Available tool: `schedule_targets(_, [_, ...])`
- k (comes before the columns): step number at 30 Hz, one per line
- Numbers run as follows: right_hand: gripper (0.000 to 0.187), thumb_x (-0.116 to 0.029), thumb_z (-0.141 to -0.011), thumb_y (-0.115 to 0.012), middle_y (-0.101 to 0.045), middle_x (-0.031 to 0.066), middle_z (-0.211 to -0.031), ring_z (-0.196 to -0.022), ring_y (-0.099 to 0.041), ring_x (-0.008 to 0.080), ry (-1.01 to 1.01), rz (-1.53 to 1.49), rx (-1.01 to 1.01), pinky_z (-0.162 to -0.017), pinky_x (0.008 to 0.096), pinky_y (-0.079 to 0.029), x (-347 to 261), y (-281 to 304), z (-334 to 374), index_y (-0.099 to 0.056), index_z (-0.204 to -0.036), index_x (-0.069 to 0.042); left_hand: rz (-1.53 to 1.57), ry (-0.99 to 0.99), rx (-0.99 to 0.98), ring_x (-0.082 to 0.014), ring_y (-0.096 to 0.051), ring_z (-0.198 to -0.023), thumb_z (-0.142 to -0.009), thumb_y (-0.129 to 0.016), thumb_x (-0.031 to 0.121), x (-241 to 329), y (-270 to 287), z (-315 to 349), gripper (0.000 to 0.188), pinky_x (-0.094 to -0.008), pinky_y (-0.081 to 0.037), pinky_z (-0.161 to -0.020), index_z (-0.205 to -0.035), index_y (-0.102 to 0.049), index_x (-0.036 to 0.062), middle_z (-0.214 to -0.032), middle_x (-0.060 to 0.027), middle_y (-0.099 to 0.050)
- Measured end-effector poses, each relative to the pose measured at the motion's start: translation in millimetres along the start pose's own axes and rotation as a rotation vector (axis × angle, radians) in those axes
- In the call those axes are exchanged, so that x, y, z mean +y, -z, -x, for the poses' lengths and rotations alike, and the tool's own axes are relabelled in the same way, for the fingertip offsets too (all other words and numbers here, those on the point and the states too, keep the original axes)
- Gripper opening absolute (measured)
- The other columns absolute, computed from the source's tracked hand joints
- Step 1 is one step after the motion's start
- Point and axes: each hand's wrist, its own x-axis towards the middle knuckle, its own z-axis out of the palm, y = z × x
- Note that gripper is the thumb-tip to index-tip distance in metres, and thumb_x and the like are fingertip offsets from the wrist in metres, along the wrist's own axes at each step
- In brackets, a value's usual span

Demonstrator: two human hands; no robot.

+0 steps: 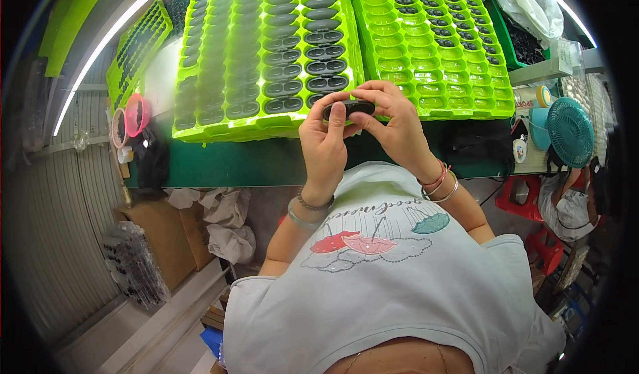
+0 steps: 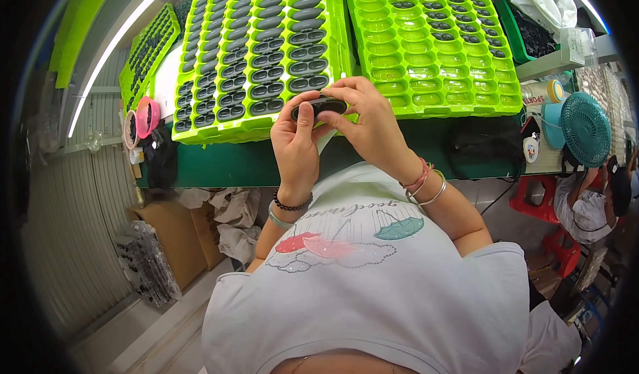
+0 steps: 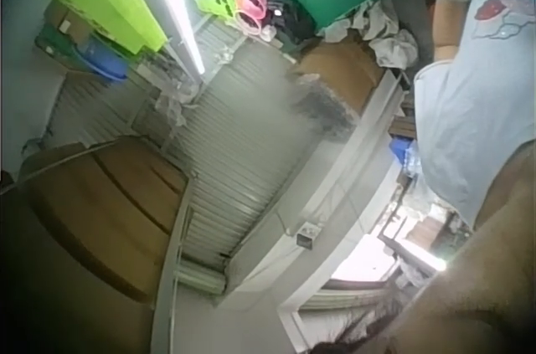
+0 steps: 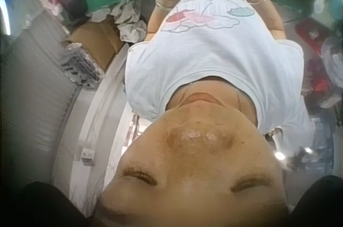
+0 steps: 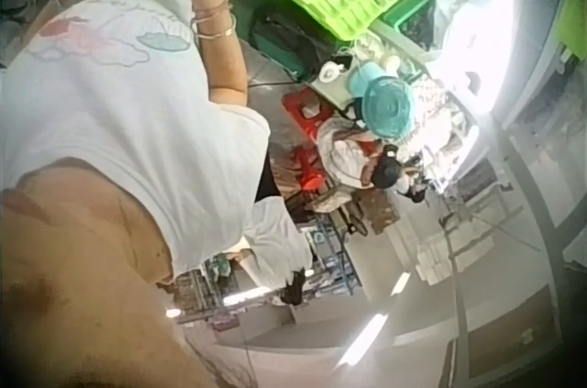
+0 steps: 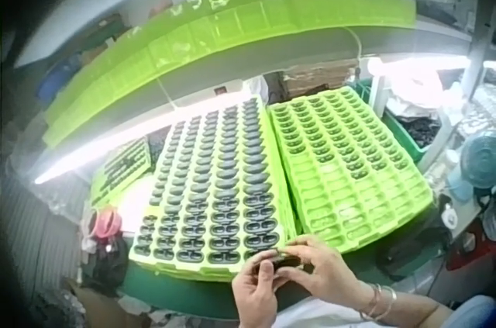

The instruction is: The person assembles small black plastic components by hand, then organizes them into a green tray.

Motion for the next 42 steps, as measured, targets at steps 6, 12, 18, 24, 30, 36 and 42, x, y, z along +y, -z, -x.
schedule_targets(6, [0.025, 0.0, -0.077, -0.065, -0.065, 0.0059, -0.088, -0.074, -0.061, 0.0087, -0.186, -0.042, -0.104, -0.064, 0.0206, -0.05, 0.3, 10.3, 1.7, -0.061, -0.101, 0.004, -0.249, -0.056, -0.061, -0.0116, -0.06, -0.081, -0.091, -0.052, 0.015, 0.3, 9.9, -1.8, 0.025, -0.0235, -0.053, -0.067, -0.106, -0.056, -0.0042, -0.091, -0.0079, -0.062])
schedule_targets(12, [0.02, -0.003, -0.076, -0.066, -0.067, 0.0066, -0.076, -0.066, -0.06, 0.0059, -0.307, -0.239, -0.145, -0.059, 0.0191, -0.047, 8.4, 14.7, -1.5, -0.063, -0.094, 0.005, -0.594, -0.003, -0.26, -0.0096, -0.059, -0.08, -0.083, -0.061, 0.005, 21.0, 24.3, -6.0, 0.028, -0.0225, -0.052, -0.067, -0.11, -0.058, -0.0028, -0.093, -0.0066, -0.062])
schedule_targets(18, [0.018, -0.007, -0.076, -0.068, -0.065, 0.004, -0.073, -0.063, -0.059, 0.0062, -0.406, -0.334, -0.265, -0.056, 0.0189, -0.047, 7.7, 19.2, -4.4, -0.064, -0.09, 0.004, -0.646, 0.038, -0.332, -0.0072, -0.059, -0.07, -0.08, -0.062, 0.001, 20.8, 29.9, -10.2, 0.025, -0.0184, -0.049, -0.062, -0.105, -0.061, -0.0026, -0.083, -0.004, -0.064])
schedule_targets(24, [0.019, -0.011, -0.077, -0.069, -0.064, 0.0046, -0.073, -0.062, -0.059, 0.0066, -0.375, -0.358, -0.216, -0.056, 0.0185, -0.048, 15.1, 17.0, -3.0, -0.064, -0.088, 0.004, -0.495, 0.106, -0.241, -0.0066, -0.059, -0.063, -0.08, -0.064, 0.003, 19.4, 23.1, -9.8, 0.02, -0.0189, -0.049, -0.057, -0.1, -0.064, -0.0009, -0.077, -0.0038, -0.064])
schedule_targets(30, [0.024, -0.013, -0.088, -0.056, -0.064, 0.0077, -0.085, -0.072, -0.065, 0.0133, -0.501, -0.519, -0.292, -0.064, 0.0215, -0.053, 4.8, 24.4, -7.8, -0.059, -0.104, 0.004, -0.443, 0.205, -0.219, -0.0089, -0.06, -0.064, -0.084, -0.06, 0.008, 32.0, 27.3, -18.1, 0.021, -0.0211, -0.051, -0.059, -0.101, -0.063, -0.0029, -0.079, -0.0068, -0.064])
schedule_targets(36, [0.024, -0.012, -0.089, -0.053, -0.065, 0.0078, -0.087, -0.072, -0.065, 0.0134, -0.488, -0.457, -0.258, -0.064, 0.022, -0.053, -1.2, 24.2, -7.3, -0.059, -0.106, 0.004, -0.388, 0.236, -0.207, -0.0095, -0.06, -0.067, -0.085, -0.059, 0.01, 35.6, 27.2, -12.5, 0.025, -0.021, -0.051, -0.059, -0.106, -0.06, -0.0034, -0.082, -0.0063, -0.064])
schedule_targets(42, [0.017, -0.008, -0.086, -0.055, -0.065, 0.0063, -0.077, -0.068, -0.064, 0.011, -0.346, -0.291, -0.205, -0.06, 0.0213, -0.051, 0.2, 12.5, 0.8, -0.063, -0.097, 0.003, -0.576, 0.121, -0.195, -0.0073, -0.058, -0.065, -0.08, -0.064, 0.007, 25.7, 17.9, -6.9, 0.019, -0.0204, -0.048, -0.057, -0.095, -0.063, -0.0031, -0.076, -0.0048, -0.063])
